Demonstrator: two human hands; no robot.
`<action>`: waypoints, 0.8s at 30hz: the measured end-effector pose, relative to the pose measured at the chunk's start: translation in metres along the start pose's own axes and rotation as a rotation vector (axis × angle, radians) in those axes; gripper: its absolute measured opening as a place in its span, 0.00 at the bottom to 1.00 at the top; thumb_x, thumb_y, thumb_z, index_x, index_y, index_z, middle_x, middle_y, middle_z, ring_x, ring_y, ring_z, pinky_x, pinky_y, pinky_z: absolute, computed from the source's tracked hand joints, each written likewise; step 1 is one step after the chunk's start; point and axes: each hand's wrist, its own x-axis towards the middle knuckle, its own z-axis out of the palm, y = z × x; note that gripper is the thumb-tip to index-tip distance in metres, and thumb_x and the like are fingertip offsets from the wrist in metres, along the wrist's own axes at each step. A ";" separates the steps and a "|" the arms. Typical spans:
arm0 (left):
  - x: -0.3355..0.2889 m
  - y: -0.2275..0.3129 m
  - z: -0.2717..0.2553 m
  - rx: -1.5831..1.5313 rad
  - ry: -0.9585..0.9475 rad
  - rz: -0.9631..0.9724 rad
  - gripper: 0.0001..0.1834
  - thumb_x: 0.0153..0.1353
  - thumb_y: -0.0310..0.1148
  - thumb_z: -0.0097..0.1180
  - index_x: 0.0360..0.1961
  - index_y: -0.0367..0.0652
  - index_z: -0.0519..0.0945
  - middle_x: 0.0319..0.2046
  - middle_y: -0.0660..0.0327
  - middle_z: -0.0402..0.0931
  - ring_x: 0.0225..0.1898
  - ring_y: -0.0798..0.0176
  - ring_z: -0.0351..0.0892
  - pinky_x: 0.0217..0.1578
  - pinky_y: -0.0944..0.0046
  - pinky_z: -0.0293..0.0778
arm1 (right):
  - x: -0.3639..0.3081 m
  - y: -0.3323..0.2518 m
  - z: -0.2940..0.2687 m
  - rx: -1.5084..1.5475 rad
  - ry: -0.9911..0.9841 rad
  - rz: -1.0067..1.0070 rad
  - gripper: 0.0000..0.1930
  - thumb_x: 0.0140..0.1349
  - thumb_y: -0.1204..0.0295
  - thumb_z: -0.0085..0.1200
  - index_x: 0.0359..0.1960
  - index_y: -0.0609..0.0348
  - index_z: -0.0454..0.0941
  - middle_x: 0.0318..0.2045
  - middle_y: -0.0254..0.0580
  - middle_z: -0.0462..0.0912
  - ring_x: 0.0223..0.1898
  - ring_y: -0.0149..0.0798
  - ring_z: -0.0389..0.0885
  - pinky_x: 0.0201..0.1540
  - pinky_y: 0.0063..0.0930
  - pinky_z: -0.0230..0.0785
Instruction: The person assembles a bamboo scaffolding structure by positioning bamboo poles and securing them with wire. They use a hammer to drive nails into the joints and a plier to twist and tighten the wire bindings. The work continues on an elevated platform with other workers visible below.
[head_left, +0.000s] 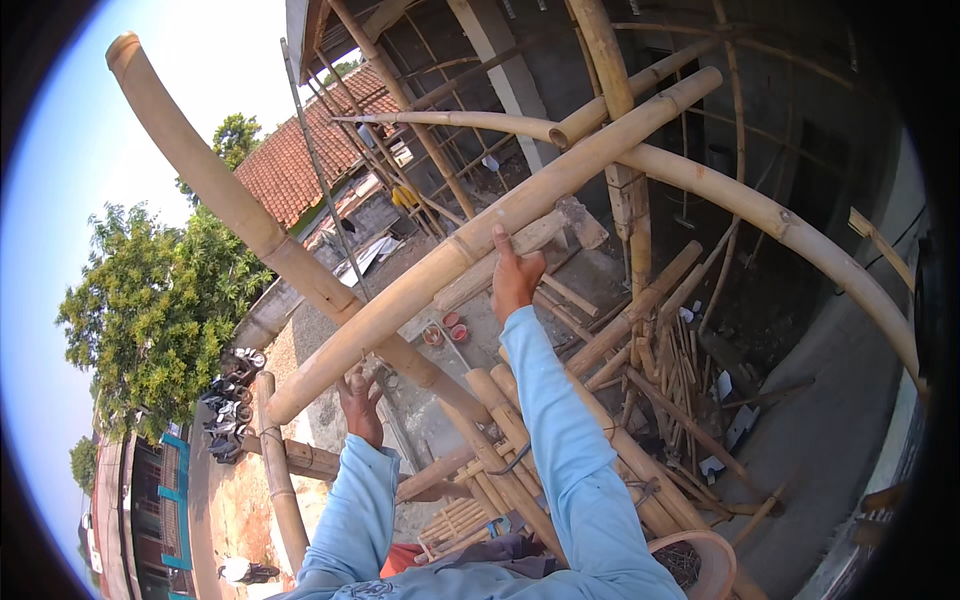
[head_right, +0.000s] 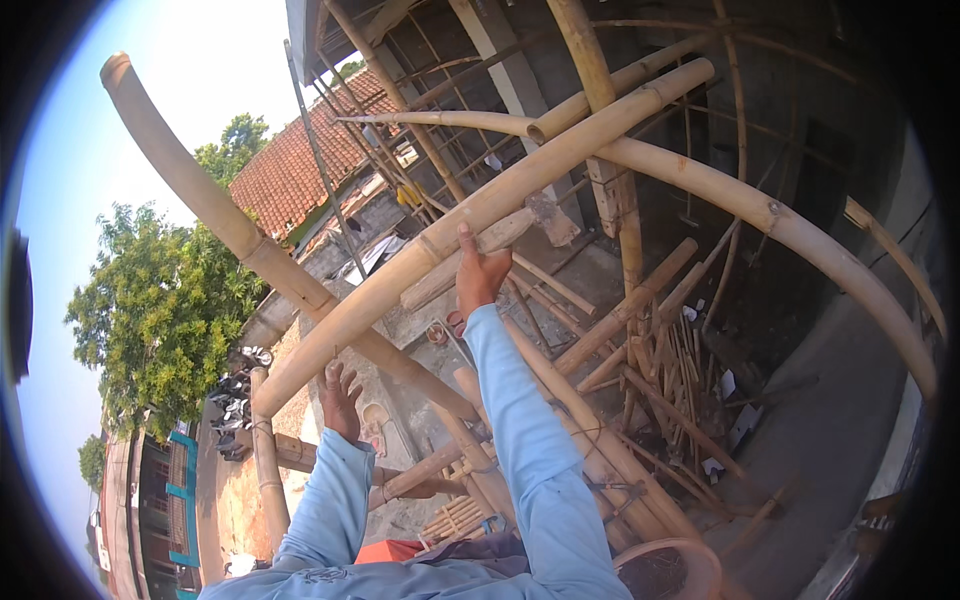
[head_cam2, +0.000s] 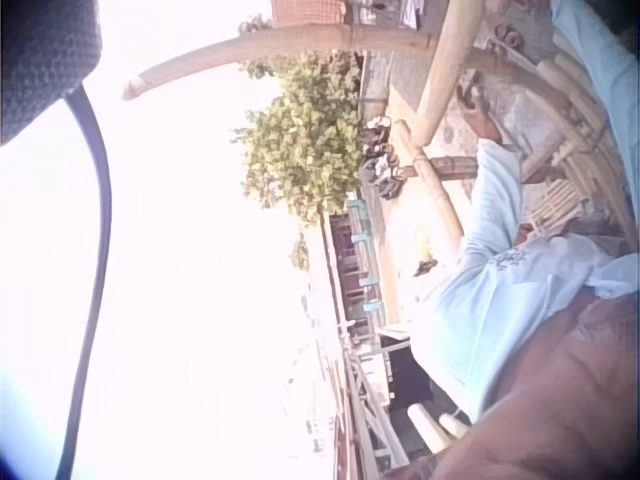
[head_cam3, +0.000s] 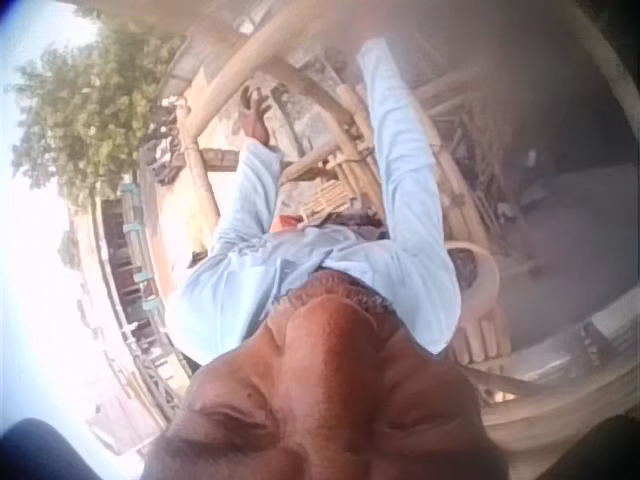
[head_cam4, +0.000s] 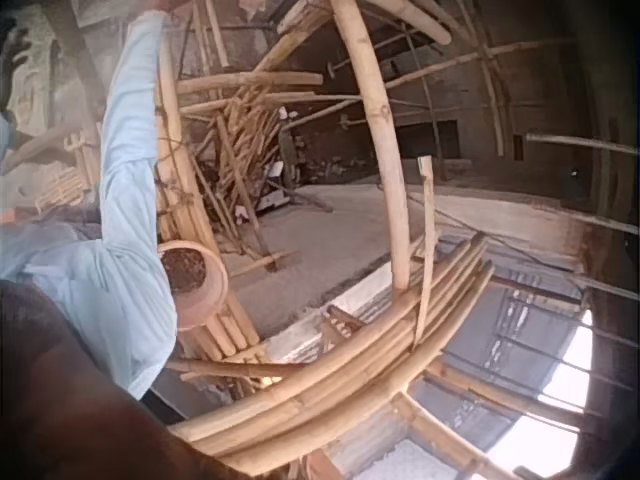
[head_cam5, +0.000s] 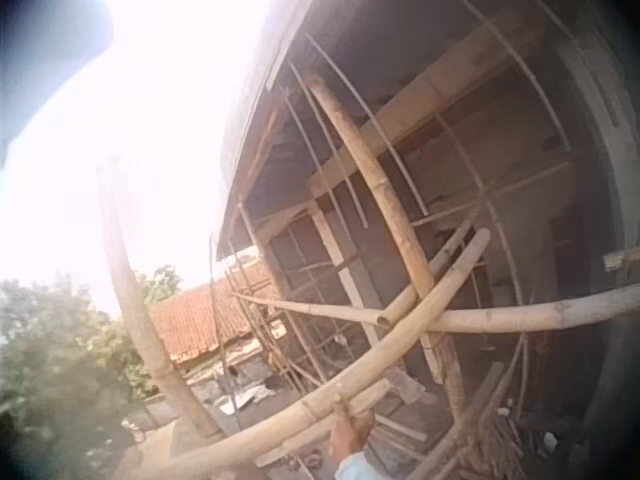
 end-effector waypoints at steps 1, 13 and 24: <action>0.015 -0.018 -0.011 -0.111 0.018 0.053 0.46 0.66 0.65 0.54 0.74 0.45 0.57 0.71 0.53 0.61 0.71 0.50 0.60 0.65 0.41 0.57 | -0.010 0.002 0.005 -0.002 -0.007 0.052 0.29 0.62 0.67 0.70 0.57 0.75 0.74 0.53 0.49 0.82 0.52 0.36 0.77 0.56 0.31 0.69; 0.059 -0.039 0.036 -0.641 -0.014 0.431 0.48 0.67 0.56 0.59 0.76 0.42 0.52 0.66 0.54 0.68 0.68 0.54 0.66 0.71 0.48 0.55 | -0.010 -0.020 -0.001 -0.012 -0.037 0.156 0.27 0.63 0.66 0.69 0.55 0.76 0.75 0.52 0.51 0.82 0.51 0.39 0.78 0.56 0.31 0.69; 0.088 -0.042 0.043 -0.631 -0.125 0.642 0.59 0.56 0.66 0.65 0.78 0.45 0.49 0.67 0.54 0.67 0.68 0.54 0.66 0.71 0.49 0.58 | -0.009 -0.019 -0.002 0.001 -0.105 0.083 0.27 0.64 0.68 0.67 0.56 0.80 0.73 0.54 0.57 0.80 0.51 0.42 0.78 0.55 0.34 0.70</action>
